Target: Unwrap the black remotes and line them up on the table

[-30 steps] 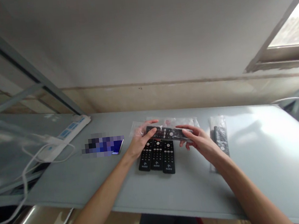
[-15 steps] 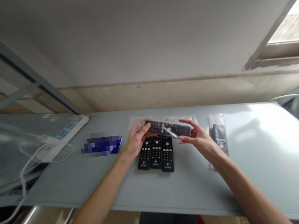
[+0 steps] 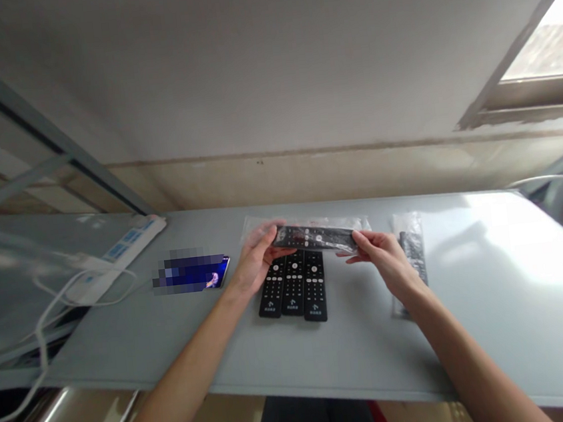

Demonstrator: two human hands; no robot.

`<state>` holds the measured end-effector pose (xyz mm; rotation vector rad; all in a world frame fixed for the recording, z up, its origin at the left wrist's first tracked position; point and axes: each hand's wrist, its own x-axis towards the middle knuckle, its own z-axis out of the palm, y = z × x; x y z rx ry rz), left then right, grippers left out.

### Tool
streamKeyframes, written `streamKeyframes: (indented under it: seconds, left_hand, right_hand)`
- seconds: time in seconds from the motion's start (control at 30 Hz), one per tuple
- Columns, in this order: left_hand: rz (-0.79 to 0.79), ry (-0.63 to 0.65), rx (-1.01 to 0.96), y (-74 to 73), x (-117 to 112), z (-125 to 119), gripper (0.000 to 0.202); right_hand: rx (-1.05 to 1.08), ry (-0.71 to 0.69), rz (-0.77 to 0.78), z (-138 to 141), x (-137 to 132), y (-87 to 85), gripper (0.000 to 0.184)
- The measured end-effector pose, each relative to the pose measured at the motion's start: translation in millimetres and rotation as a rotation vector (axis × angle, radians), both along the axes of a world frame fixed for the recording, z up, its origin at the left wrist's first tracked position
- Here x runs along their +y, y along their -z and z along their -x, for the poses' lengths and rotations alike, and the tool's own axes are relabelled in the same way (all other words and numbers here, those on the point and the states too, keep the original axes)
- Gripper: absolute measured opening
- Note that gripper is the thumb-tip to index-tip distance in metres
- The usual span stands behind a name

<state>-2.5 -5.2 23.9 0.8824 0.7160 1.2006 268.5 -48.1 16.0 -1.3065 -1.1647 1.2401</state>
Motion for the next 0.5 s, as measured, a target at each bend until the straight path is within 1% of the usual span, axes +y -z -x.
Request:
streamKeyframes:
  seconds: [0.1,0.17,0.23,0.4,0.5]
  left_hand:
    - [-0.008,0.027,0.011,-1.0,-0.7,1.0,0.041]
    - [-0.001,0.026,-0.014,0.6,0.3,1.4,0.039]
    - [0.018,0.008,-0.063,3.9,2.5,1.8,0.037]
    - [0.093,0.013,-0.191,11.5,8.3,3.2,0.037]
    - [0.101,0.039,-0.224,11.6,8.8,3.9,0.038]
  right_hand:
    - [-0.030,0.070,-0.077,-3.1,4.2,-5.5,0.049]
    - [-0.030,0.109,-0.125,-4.5,9.6,-16.7,0.047]
    - [-0.078,0.143,-0.193,-4.6,15.5,-36.0,0.043]
    - [-0.369,0.139,-0.433,0.9,27.3,-99.9,0.033]
    - [-0.529,0.115,-0.536,5.3,34.7,-127.9,0.033]
